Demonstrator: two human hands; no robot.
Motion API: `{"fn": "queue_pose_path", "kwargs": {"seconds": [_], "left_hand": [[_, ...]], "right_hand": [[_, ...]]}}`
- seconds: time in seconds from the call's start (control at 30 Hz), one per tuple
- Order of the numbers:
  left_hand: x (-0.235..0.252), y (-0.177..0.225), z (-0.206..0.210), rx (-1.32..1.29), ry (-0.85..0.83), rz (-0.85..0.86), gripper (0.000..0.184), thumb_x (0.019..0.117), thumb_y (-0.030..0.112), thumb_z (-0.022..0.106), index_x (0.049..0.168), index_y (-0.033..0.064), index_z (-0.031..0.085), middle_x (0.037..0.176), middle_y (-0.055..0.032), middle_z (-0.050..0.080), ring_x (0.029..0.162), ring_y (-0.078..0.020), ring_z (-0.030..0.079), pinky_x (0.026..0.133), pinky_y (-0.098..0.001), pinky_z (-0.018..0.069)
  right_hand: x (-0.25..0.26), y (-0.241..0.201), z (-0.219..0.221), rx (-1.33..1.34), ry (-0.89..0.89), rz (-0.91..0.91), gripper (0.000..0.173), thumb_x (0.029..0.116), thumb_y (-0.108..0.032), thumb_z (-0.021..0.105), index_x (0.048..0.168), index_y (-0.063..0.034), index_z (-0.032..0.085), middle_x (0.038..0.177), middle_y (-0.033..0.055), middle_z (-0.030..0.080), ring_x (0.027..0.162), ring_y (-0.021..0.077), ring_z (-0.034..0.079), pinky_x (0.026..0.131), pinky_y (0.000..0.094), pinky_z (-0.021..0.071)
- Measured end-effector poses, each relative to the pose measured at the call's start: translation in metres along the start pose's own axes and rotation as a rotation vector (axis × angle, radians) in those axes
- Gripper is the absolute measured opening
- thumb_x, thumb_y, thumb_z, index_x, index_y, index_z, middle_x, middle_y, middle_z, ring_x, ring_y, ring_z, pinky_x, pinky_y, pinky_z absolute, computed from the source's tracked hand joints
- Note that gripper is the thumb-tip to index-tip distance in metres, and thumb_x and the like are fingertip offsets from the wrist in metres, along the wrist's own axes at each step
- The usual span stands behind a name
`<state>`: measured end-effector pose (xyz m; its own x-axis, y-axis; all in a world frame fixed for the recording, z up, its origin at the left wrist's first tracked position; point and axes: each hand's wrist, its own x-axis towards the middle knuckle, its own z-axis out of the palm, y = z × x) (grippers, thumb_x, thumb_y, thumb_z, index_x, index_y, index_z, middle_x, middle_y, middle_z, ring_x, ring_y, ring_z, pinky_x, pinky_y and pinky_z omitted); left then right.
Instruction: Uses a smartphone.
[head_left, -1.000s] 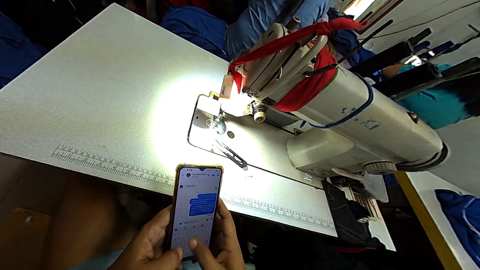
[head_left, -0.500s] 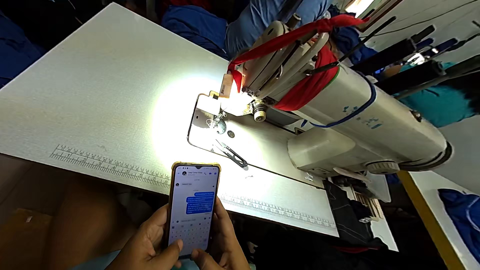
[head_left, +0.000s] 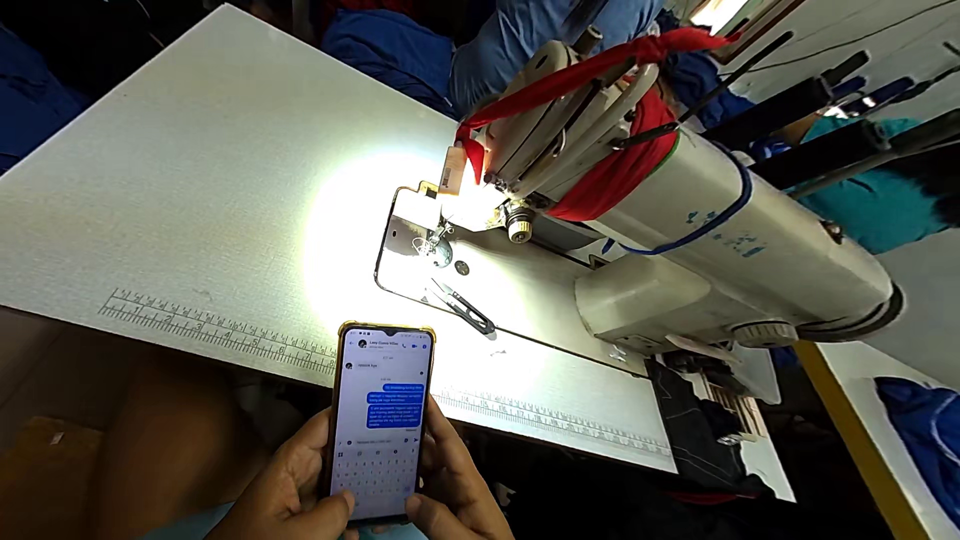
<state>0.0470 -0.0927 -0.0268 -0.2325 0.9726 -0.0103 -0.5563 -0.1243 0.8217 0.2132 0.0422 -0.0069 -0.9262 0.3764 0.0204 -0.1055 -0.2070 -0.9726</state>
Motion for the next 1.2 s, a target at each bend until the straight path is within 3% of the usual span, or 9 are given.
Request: {"fn": "queue_pose_path", "kwargs": {"seconds": [0.9,1.1,1.2], "left_hand": [[0.0,-0.003,-0.001,-0.028,0.005,0.001,0.064,0.0883,-0.015,0.05,0.146,0.0093,0.036,0.134,-0.0093,0.064,0.11,-0.0231,0.07,0.075,-0.0364,0.0651],[0.001,-0.003,-0.001,-0.011,-0.027,0.013,0.065,0.0878,-0.014,0.051,0.147,0.0098,0.037,0.134,-0.0086,0.063,0.111,-0.0224,0.07,0.077,-0.0362,0.0648],[0.002,-0.003,-0.001,0.005,-0.062,0.019,0.066,0.0869,-0.014,0.052,0.147,0.0084,0.037,0.135,-0.0081,0.063,0.115,-0.0218,0.068,0.083,-0.0371,0.0639]], "right_hand": [[0.0,-0.001,0.003,-0.074,0.044,0.02,0.08,0.0921,0.013,0.045,0.158,0.0104,0.0,0.152,0.0207,0.044,0.127,0.0216,0.06,0.099,0.0389,0.0574],[0.001,-0.002,0.005,-0.069,0.069,0.02,0.081,0.0924,0.011,0.049,0.158,0.0102,0.001,0.149,0.0184,0.047,0.124,0.0206,0.062,0.095,0.0386,0.0598],[0.002,0.001,0.012,-0.114,0.158,-0.014,0.079,0.0953,0.004,0.055,0.156,0.0128,0.005,0.144,0.0186,0.051,0.12,0.0193,0.064,0.089,0.0364,0.0619]]}}
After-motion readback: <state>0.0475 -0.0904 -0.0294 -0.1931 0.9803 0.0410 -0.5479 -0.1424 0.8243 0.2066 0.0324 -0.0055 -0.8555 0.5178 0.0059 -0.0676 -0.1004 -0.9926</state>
